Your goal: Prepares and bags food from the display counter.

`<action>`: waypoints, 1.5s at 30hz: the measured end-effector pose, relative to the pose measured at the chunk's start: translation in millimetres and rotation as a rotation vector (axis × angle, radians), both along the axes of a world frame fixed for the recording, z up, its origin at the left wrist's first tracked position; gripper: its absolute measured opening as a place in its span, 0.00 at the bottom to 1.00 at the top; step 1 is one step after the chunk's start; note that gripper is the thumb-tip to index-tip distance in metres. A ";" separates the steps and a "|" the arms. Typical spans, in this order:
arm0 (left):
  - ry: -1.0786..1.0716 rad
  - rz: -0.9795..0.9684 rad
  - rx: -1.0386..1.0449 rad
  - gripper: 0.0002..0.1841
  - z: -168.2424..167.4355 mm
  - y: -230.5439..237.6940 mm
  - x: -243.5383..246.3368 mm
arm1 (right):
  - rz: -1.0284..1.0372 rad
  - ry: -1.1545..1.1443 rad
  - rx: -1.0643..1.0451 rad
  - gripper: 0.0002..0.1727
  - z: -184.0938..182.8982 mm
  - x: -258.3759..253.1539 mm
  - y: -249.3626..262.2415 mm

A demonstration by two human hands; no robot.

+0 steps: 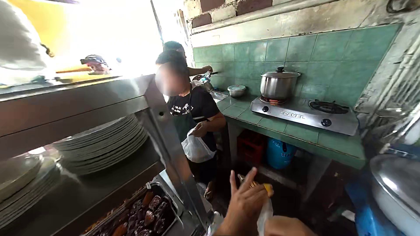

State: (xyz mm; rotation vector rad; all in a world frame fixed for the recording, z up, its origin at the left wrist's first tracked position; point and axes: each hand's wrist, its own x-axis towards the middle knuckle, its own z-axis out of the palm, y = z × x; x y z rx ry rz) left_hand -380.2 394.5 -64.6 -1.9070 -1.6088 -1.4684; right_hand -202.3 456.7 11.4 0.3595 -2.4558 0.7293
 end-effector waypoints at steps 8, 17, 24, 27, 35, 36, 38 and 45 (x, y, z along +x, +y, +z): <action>-0.766 -0.439 -0.210 0.16 -23.0 18.0 -25.4 | -0.134 0.202 -0.506 0.30 -10.3 -61.7 144.9; -0.507 0.165 -0.045 0.09 7.4 18.5 -47.1 | -0.097 0.149 -0.207 0.04 -32.2 -102.4 112.1; -1.012 0.306 0.043 0.02 24.6 22.9 -12.0 | 0.027 0.404 -0.136 0.03 -48.2 -119.5 122.8; -0.664 0.506 0.002 0.01 27.4 20.9 -0.6 | 0.036 0.488 0.057 0.11 -51.6 -125.7 126.6; 0.269 1.038 -0.168 0.10 43.8 1.2 7.4 | -0.196 0.386 0.221 0.11 -23.4 -130.0 91.6; 0.312 1.022 -0.109 0.08 44.3 -3.6 4.7 | -0.229 0.323 0.245 0.12 -16.1 -126.8 85.6; 0.323 0.896 0.013 0.06 42.7 -12.4 -3.8 | -0.275 0.232 0.271 0.11 -6.5 -121.6 75.0; -0.799 -0.104 0.021 0.12 57.0 -35.0 -27.2 | -0.171 0.535 0.022 0.09 -13.9 -123.6 59.4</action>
